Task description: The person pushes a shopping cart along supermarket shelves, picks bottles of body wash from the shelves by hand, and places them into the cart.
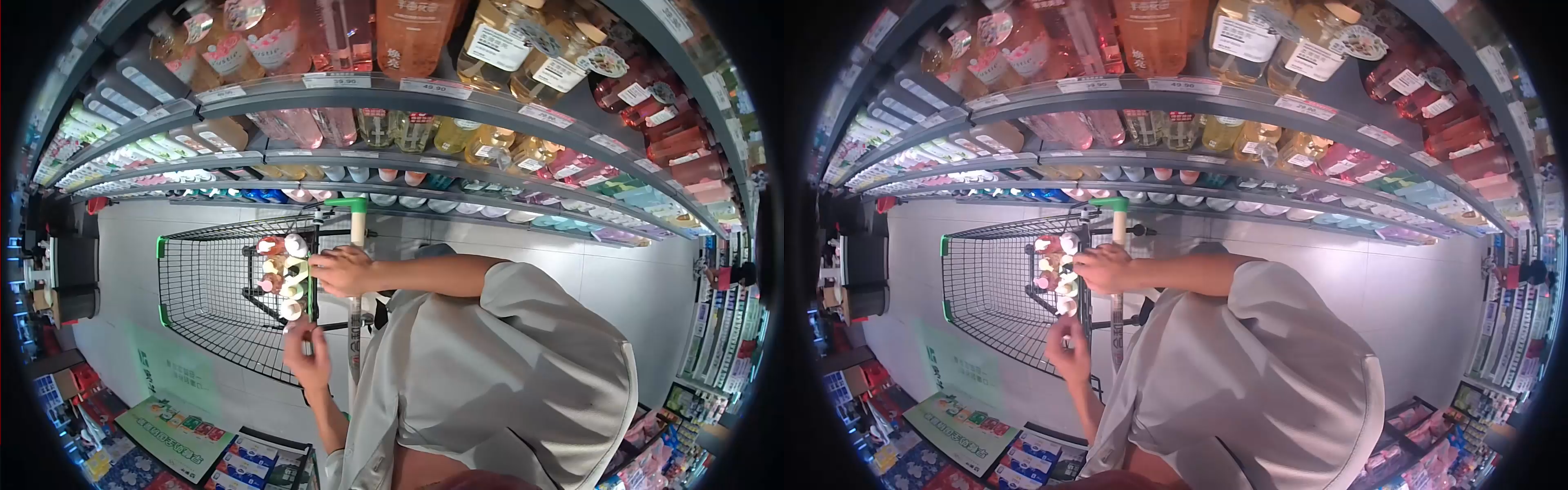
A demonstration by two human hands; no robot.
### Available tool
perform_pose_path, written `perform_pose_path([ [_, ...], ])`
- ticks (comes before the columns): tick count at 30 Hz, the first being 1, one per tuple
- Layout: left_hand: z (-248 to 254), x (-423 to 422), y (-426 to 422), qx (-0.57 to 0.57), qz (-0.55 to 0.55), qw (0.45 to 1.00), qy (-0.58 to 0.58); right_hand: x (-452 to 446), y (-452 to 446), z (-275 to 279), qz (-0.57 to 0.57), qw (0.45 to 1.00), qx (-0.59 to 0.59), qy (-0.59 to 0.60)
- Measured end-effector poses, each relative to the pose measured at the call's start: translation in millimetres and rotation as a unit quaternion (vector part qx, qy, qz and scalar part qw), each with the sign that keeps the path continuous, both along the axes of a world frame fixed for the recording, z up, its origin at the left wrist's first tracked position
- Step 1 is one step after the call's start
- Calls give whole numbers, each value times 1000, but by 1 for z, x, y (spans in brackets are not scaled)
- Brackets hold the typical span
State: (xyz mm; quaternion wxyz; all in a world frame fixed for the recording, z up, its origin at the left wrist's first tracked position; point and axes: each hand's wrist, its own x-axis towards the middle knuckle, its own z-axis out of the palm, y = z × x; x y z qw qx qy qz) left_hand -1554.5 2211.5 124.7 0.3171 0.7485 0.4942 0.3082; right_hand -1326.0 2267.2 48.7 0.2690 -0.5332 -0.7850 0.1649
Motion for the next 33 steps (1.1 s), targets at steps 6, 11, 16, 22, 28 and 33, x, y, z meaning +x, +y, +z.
perform_pose_path([
  [6, -38, 62, 15, -25, -25, 986, 164, 10, 10, 21, 77, 976, 19, 204],
  [11, -38, 44, 32, -165, -8, 978, 129, 105, -28, 52, 42, 964, -28, 263],
  [16, -43, 32, 44, -183, 17, 976, 119, 229, -23, 170, -171, 945, 211, 180],
  [22, -50, 25, 48, -155, 37, 982, 105, 266, 59, 253, -293, 793, 518, 131],
  [28, -39, 37, 42, -75, 55, 987, 129, 262, 82, 282, -299, 877, 324, 192],
  [33, -30, 43, 42, -112, 91, 978, 151, 246, 96, 283, -350, 864, 332, 147],
])
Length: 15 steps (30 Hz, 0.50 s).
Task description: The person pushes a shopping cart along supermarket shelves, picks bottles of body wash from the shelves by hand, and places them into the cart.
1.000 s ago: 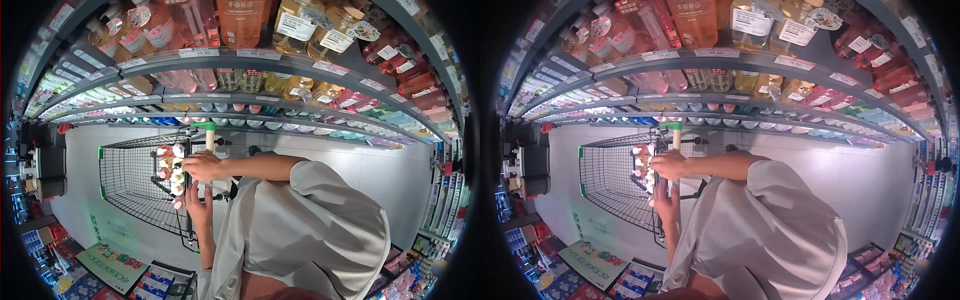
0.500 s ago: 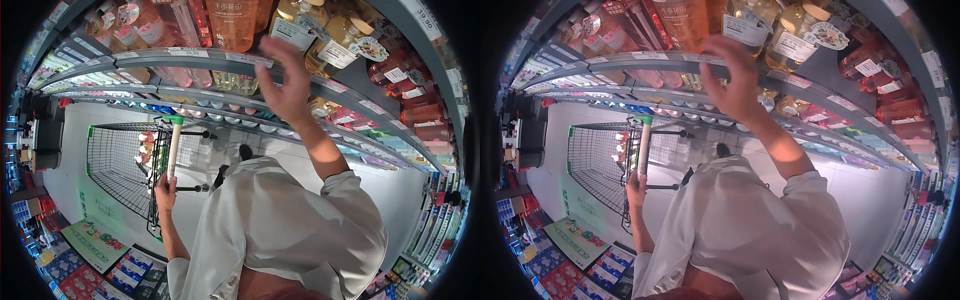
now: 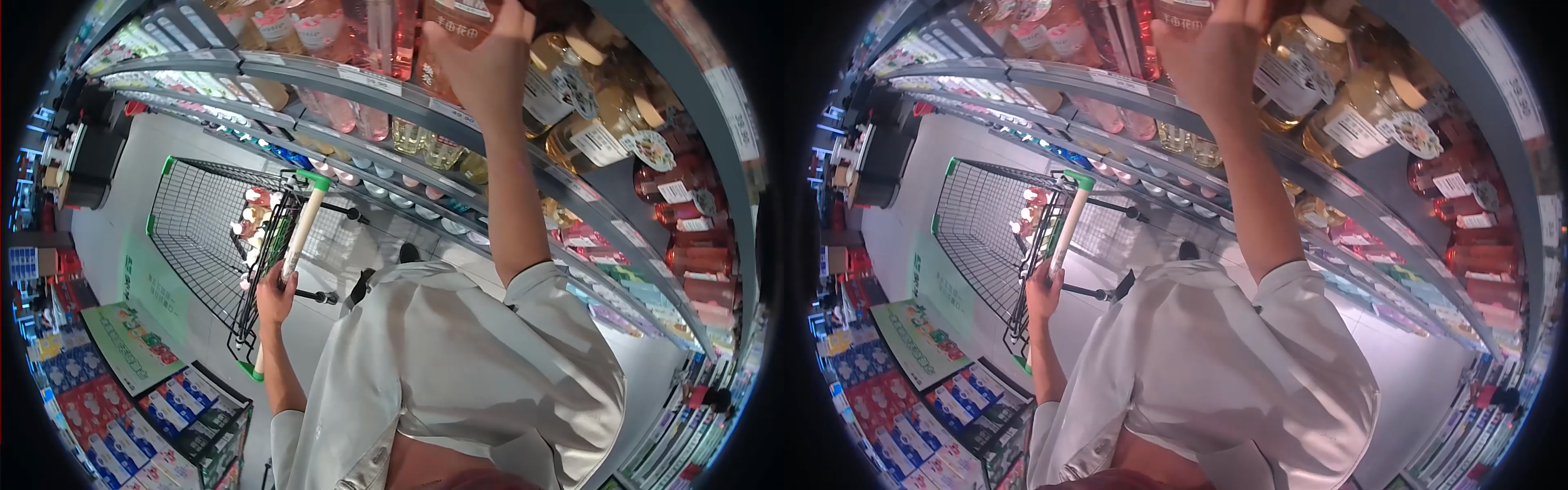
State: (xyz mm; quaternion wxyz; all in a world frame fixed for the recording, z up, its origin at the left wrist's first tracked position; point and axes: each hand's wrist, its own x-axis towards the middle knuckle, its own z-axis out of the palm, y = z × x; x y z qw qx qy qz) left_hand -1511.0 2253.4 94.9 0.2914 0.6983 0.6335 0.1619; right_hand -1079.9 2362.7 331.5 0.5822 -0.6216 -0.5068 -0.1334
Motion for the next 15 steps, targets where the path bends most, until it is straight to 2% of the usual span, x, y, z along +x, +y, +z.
perform_pose_path([
  [2, -2, -1, 1, -1, -9, 1000, -11, 1, -9, 11, 6, 994, -91, 55],
  [3, -9, -1, 2, 48, -17, 998, -35, 5, -11, 9, 17, 994, -104, 21],
  [4, -15, -4, 0, 49, -7, 998, -37, 8, -10, 5, 26, 994, -104, 17],
  [6, -5, 2, -1, 150, -24, 988, 32, 13, -6, -4, 182, 976, -38, 111],
  [7, 7, 6, -1, 190, -44, 974, 115, 11, -8, -7, 173, 978, -16, 112],
  [8, 21, 18, 0, 192, -36, 974, 114, 3, -13, -6, 181, 977, -15, 109],
  [10, 48, 50, -3, 267, 37, 963, -10, -18, -30, -5, 258, 960, 101, 25],
  [11, 70, 68, -4, 234, 43, 966, -98, -23, -41, 2, 307, 946, 99, -37],
  [12, 85, 87, -9, 129, 72, 950, -274, -26, -50, 8, 354, 925, 98, -99],
  [14, 141, 131, -14, 35, 13, 875, -482, -49, -56, -2, 470, 870, 137, -52],
  [15, 159, 148, -16, -28, 7, 834, -550, -59, -60, -4, 473, 868, 139, -51],
])
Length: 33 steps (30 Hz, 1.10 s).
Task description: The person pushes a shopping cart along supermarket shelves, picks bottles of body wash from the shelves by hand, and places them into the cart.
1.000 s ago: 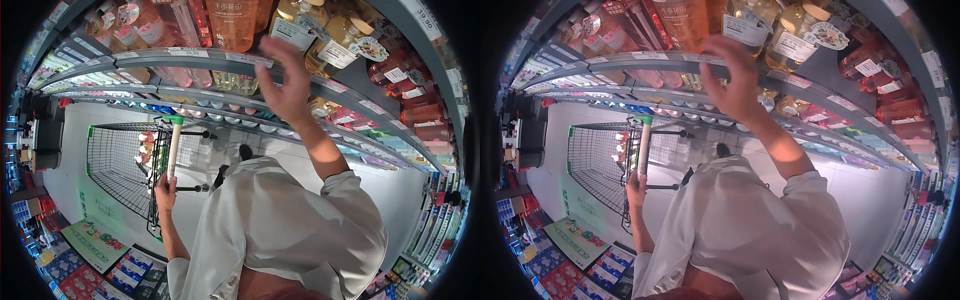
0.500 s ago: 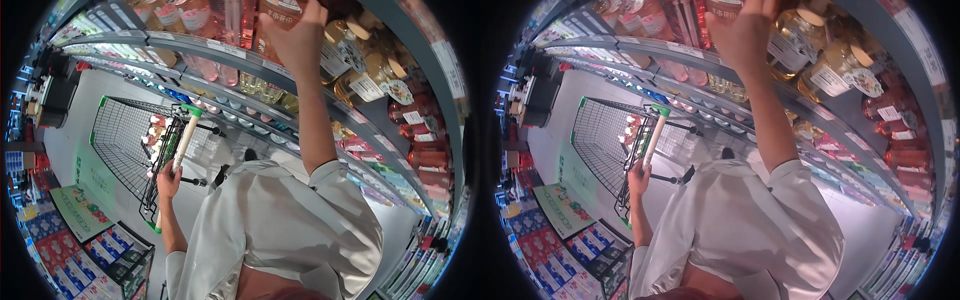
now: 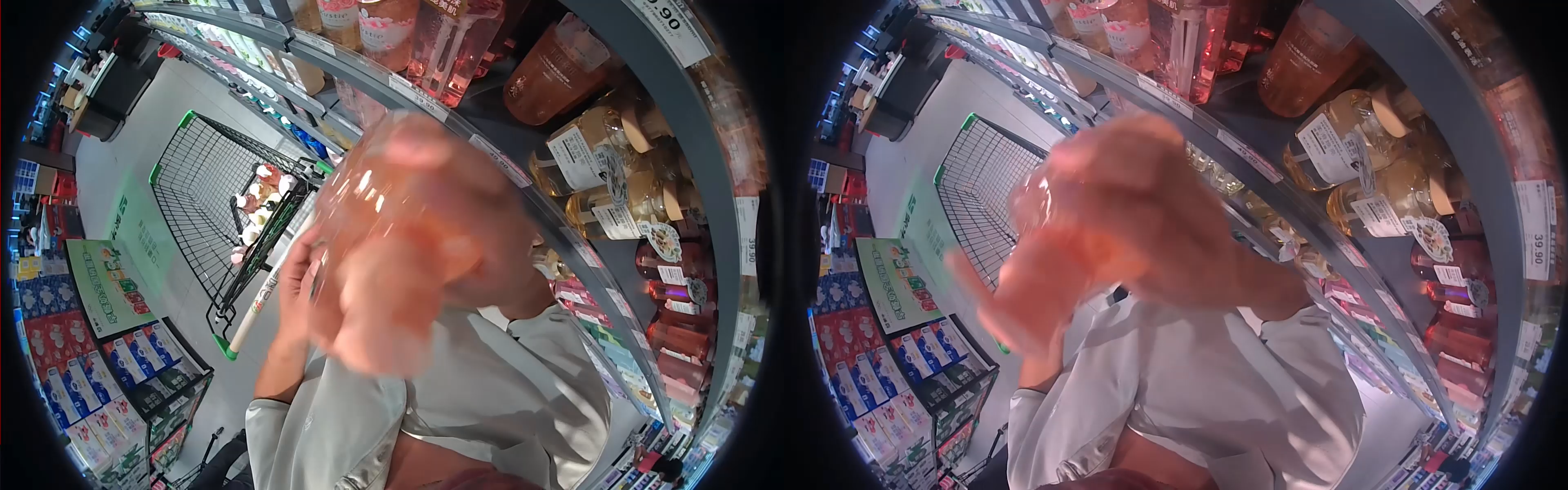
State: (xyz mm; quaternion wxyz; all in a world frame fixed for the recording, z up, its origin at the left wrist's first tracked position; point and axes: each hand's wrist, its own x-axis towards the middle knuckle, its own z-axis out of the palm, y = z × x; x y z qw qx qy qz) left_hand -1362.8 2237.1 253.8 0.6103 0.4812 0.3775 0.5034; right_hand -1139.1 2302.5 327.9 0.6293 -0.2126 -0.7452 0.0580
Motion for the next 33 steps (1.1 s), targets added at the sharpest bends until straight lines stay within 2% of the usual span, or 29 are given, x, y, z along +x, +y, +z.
perform_pose_path([
  [2, 27, 24, -4, -82, -26, 993, -85, -17, -6, 3, 146, 989, -20, -23],
  [3, 38, 28, -8, -107, -20, 990, -90, -18, -8, 0, 168, 985, -23, -18],
  [5, 53, 22, -18, -176, 39, 982, -58, -24, -18, -23, 235, 946, -221, -16],
  [6, 49, 15, -24, -227, 76, 969, -66, -33, -24, -27, 242, 931, -273, 34],
  [7, -4, -8, -29, -327, 107, 916, -206, -36, -20, -27, 243, 916, -310, 74],
  [10, -27, -17, -41, -337, 71, 903, -255, -42, -7, -26, 241, 922, -295, 75],
  [11, -24, -14, -41, -332, 11, 909, -252, -45, -7, -27, 237, 918, -306, 93],
  [12, -20, -10, -42, -326, -47, 911, -249, -50, -9, -27, 267, 886, -352, 140],
  [13, -14, -5, -44, -332, -45, 907, -255, -53, -12, -29, 266, 884, -360, 137],
  [15, 19, 9, -33, -257, -89, 880, -388, -57, -11, -33, 210, 948, -235, 43],
  [16, 17, 10, -31, -227, -65, 824, -514, -54, -11, -39, 211, 966, -150, -13],
  [17, 15, 12, -27, -235, -75, 820, -517, -65, -14, -49, 165, 984, -55, -47],
  [20, 9, 14, -17, -258, -58, 788, -556, -60, -26, -59, 133, 984, -33, -117],
  [22, 9, 10, -5, -262, -40, 771, -579, -37, -19, -46, 92, 968, -31, -231],
  [23, 10, 8, -1, -265, -29, 761, -591, -20, -17, -33, 88, 969, -83, -216],
  [24, 16, 6, 3, -320, 42, 730, -603, 1, -5, -31, 78, 977, -105, -171],
  [25, 10, 0, 6, -321, 41, 726, -606, 13, 2, -27, 32, 990, -137, -28],
  [26, 1, -7, 5, -297, 30, 740, -603, 35, 23, -23, -104, 991, -73, -28],
  [27, -6, -13, 1, -274, 22, 752, -599, 41, 50, -31, -139, 985, -35, 94],
  [29, -14, -24, -4, -251, 35, 765, -592, 44, 82, -20, -268, 953, -90, 109],
  [31, -23, -38, -11, -195, 7, 802, -564, 39, 110, -20, -274, 938, -162, 135],
  [33, -25, -47, -17, -196, 17, 791, -580, 37, 129, -20, -231, 938, -195, 166],
])
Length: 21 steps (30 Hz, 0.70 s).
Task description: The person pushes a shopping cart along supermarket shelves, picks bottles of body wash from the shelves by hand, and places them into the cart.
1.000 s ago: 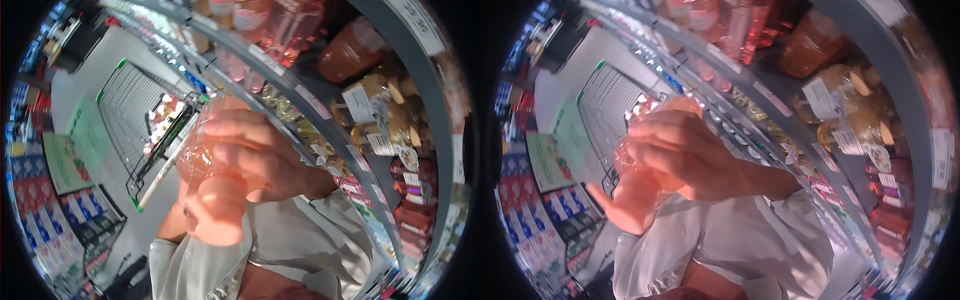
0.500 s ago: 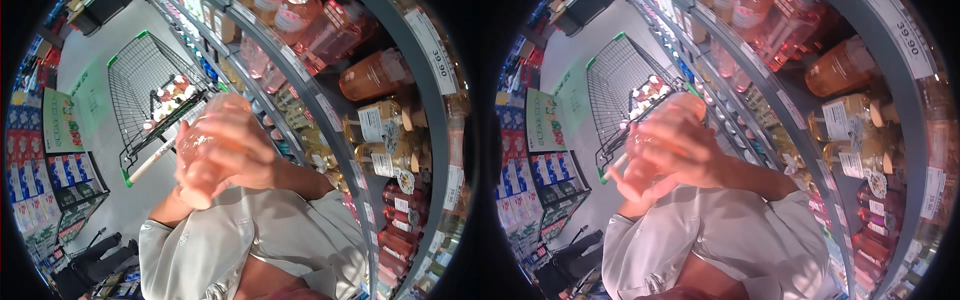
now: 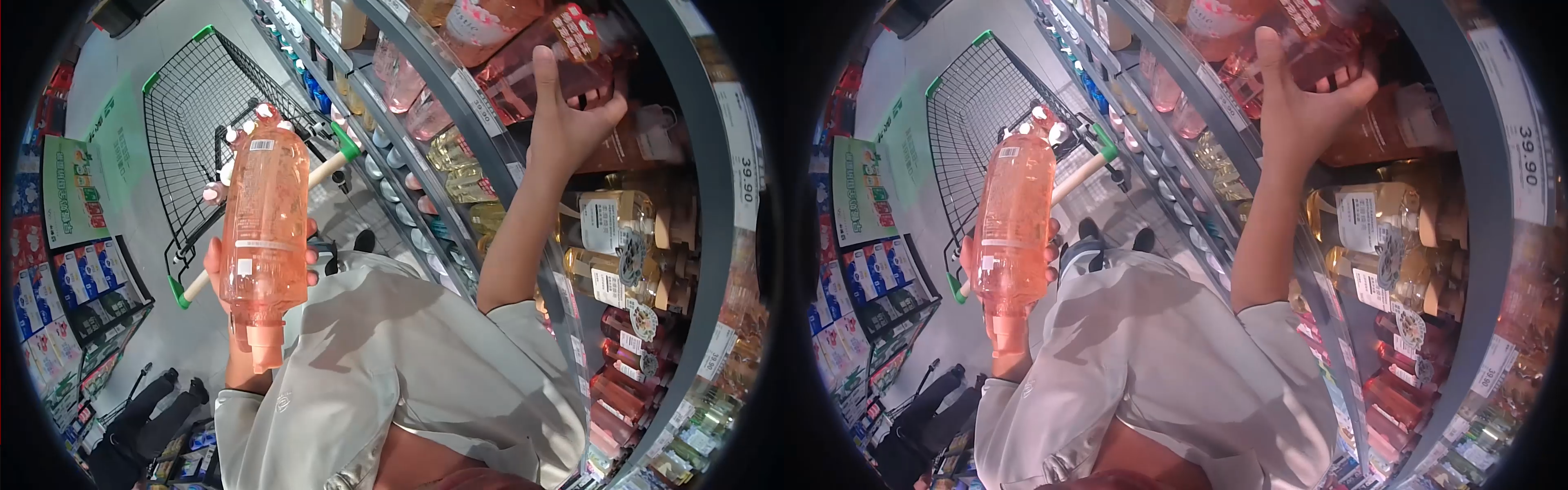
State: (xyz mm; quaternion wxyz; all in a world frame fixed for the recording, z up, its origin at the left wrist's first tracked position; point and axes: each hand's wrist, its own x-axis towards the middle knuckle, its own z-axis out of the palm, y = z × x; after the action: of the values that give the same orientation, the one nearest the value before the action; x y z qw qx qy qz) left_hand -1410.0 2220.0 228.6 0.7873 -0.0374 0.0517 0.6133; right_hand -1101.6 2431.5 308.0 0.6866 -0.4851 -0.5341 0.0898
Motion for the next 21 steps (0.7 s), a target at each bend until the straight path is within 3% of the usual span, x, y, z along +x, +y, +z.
perform_pose_path([
  [4, -5, -28, -2, -14, -12, 1000, 12, 7, 25, -9, -35, 998, -35, 39],
  [8, 4, -81, 2, -48, -25, 998, 14, -22, -1, -3, 62, 994, 57, 71],
  [9, 10, -95, 4, -70, 3, 989, 130, -27, -7, -5, 50, 994, 88, -32],
  [10, 11, -112, 4, -84, 24, 987, 134, -38, -13, -3, 64, 982, 147, -103],
  [12, 11, -152, -1, -124, 51, 956, 262, -55, -40, 4, -58, 929, 171, -324],
  [13, 11, -173, -2, -120, 44, 953, 276, -56, -50, 18, -64, 910, 120, -392],
  [14, 18, -188, 0, -137, 58, 949, 279, -41, -47, 11, 69, 873, 245, -415],
  [16, 28, -211, 15, -260, 84, 876, 398, -90, -69, 27, 33, 922, 136, -361],
  [17, 20, -230, 26, -227, 64, 875, 423, -88, -76, 24, 42, 922, 130, -361],
  [19, -16, -267, 62, -247, 49, 898, 362, -64, -79, 6, 210, 961, 75, -165],
  [21, -76, -302, 109, -264, 16, 891, 368, -70, -57, -6, 312, 948, 61, 9],
])
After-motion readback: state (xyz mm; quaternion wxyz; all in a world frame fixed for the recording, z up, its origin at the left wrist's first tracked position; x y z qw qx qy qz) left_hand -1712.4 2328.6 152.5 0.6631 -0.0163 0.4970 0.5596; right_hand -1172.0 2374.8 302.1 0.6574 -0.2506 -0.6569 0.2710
